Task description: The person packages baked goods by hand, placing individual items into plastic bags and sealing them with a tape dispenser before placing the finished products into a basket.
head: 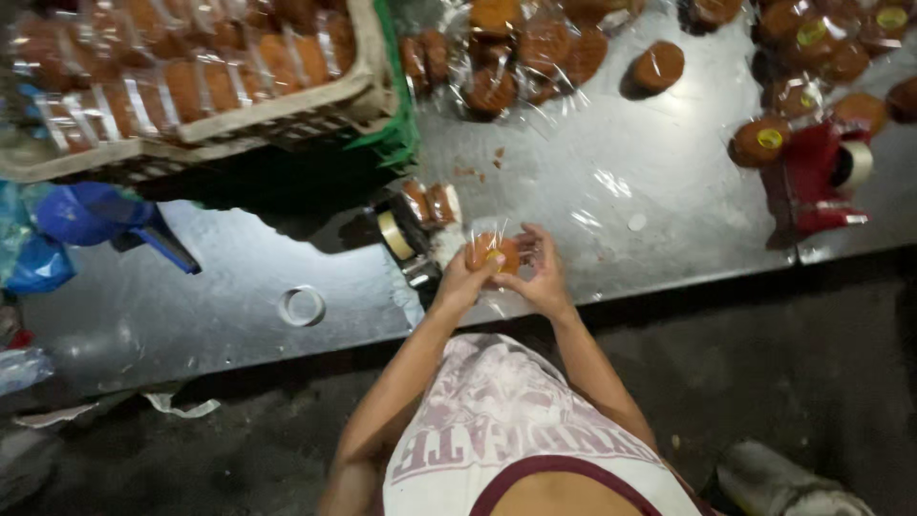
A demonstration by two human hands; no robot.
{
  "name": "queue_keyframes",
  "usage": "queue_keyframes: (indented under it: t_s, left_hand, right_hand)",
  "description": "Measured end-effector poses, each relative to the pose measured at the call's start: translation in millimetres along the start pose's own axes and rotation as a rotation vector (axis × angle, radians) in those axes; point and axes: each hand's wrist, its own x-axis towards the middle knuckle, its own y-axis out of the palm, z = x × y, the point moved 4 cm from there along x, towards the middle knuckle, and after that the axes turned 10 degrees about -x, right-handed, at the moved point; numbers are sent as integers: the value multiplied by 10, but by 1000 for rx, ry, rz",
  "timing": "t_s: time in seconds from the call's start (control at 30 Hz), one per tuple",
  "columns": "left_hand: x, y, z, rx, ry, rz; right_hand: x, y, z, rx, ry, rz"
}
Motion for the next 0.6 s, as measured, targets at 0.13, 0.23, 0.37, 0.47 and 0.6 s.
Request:
queue_keyframes:
  t_s: [0.13, 0.23, 0.37, 0.47, 0.6]
  left_hand:
    - [255, 395, 140, -73, -81, 29]
    - [313, 733, 229, -258, 12, 59]
    - [318, 1241, 482, -396, -72, 211]
    - [266, 1492, 506, -256, -68, 155]
    - [-3, 1762, 49, 446, 441, 329]
  right_hand:
    - [-264, -691, -99, 262, 102, -103]
    - [-522, -991, -140, 175, 228, -95]
    - [-777, -1242, 42, 86, 298, -350]
    - [-876, -1541, 318, 506, 215, -472]
    - [-1011, -1947, 659, -546, 256, -248]
